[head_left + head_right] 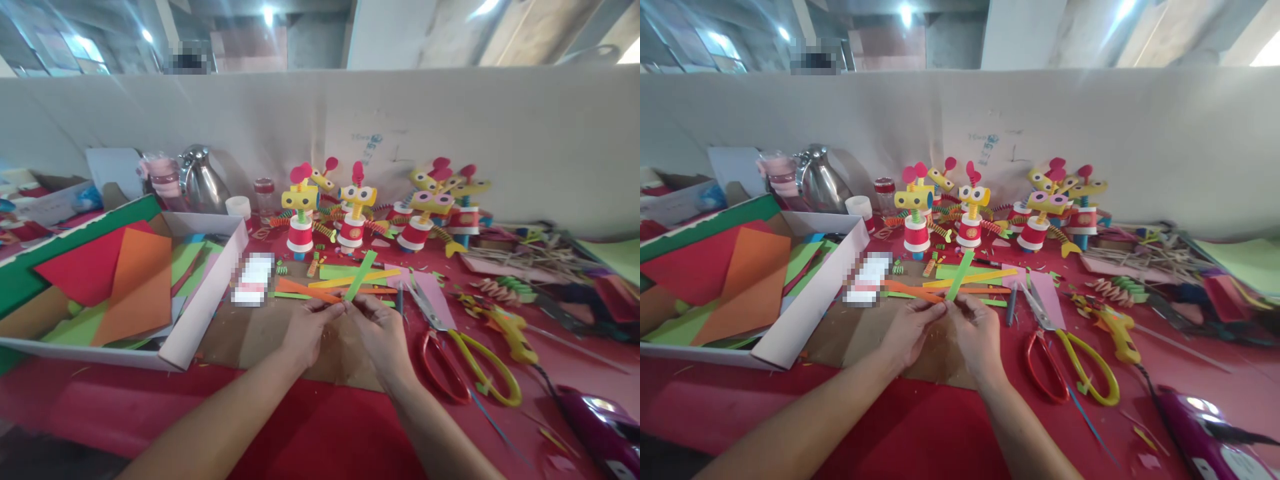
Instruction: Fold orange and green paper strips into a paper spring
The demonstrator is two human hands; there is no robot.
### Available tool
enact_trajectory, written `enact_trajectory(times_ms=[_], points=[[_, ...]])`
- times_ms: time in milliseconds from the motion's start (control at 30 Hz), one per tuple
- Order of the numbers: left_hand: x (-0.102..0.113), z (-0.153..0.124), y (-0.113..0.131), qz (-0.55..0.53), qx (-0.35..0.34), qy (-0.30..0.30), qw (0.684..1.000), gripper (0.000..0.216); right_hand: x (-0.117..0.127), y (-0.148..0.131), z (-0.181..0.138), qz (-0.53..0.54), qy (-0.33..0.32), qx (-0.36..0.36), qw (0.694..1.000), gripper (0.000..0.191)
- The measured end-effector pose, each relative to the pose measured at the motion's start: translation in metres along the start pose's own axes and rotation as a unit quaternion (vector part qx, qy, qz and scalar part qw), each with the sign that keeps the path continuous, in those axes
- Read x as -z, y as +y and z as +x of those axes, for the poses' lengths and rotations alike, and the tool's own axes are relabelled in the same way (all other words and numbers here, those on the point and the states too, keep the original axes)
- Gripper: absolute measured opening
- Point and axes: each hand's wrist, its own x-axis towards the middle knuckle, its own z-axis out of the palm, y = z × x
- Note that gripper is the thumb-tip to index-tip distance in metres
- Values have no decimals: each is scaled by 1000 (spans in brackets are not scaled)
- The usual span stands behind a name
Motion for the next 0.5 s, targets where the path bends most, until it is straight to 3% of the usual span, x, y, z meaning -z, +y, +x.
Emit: enact_trajectory(times_ms=[200, 367, 500], points=[[4, 4, 1, -51, 44, 16, 998, 25, -1, 4, 8, -61, 60, 21, 996, 15], [8, 7, 3, -81, 91, 49, 991, 25, 0, 9, 9, 52, -8, -44, 998, 19], [9, 6, 2, -98, 133, 41, 986, 26, 5, 16, 5, 86, -20, -55, 995, 18]])
